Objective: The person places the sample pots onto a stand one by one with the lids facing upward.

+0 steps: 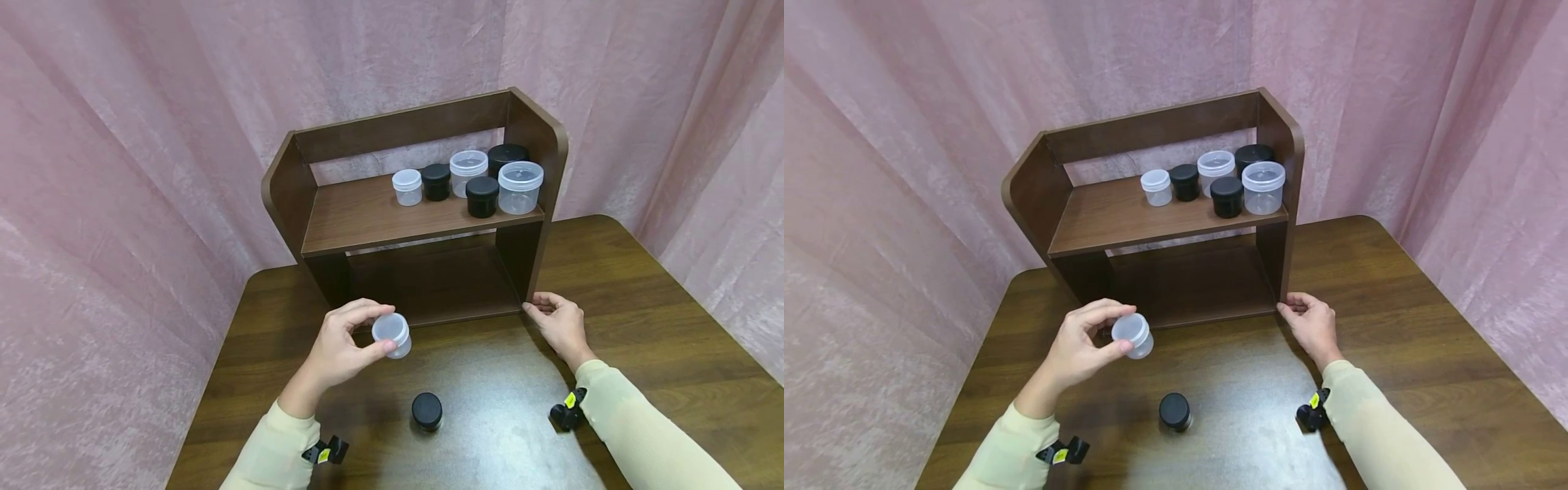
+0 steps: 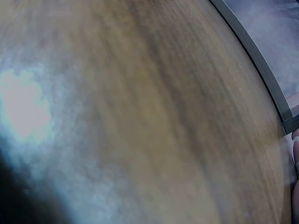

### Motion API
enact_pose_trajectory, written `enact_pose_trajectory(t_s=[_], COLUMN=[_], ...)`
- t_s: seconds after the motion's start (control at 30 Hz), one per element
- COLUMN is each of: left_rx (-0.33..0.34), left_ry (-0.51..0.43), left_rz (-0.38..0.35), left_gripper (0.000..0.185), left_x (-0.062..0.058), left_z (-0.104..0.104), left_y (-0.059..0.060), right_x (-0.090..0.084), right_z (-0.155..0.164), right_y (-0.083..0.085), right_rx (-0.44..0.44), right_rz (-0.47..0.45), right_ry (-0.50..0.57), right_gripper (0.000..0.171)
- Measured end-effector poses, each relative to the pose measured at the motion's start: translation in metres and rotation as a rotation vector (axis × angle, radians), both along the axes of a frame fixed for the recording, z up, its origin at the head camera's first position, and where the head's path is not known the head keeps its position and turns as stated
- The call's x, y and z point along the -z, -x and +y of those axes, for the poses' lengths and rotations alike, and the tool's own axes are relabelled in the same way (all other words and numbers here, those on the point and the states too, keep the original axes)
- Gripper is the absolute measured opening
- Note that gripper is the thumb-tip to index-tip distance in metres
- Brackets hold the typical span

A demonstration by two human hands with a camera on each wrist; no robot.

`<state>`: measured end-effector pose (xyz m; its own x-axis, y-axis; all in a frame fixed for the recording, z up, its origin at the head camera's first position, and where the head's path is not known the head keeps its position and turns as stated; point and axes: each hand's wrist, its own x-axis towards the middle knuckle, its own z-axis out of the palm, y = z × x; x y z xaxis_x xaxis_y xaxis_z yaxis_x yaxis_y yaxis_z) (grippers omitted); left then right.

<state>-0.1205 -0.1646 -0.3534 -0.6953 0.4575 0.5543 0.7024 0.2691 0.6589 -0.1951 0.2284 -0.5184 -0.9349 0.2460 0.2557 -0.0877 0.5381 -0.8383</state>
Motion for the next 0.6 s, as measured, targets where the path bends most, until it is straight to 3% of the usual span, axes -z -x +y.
enact_pose_trajectory(t_s=[0.2,0.6], left_rx=[-0.003,0.004], left_ry=[0.014,0.028], left_rz=[0.032,0.116], left_gripper=[0.042,0.042], left_x=[-0.007,-0.036], left_z=[0.005,0.017], left_y=[0.005,0.022], right_x=[-0.001,0.0], right_z=[0.0,0.001], right_y=[-0.001,-0.001], right_rx=[-0.003,-0.012], right_rz=[-0.002,0.001], right_ry=[0.004,0.003], right_gripper=[0.036,0.036])
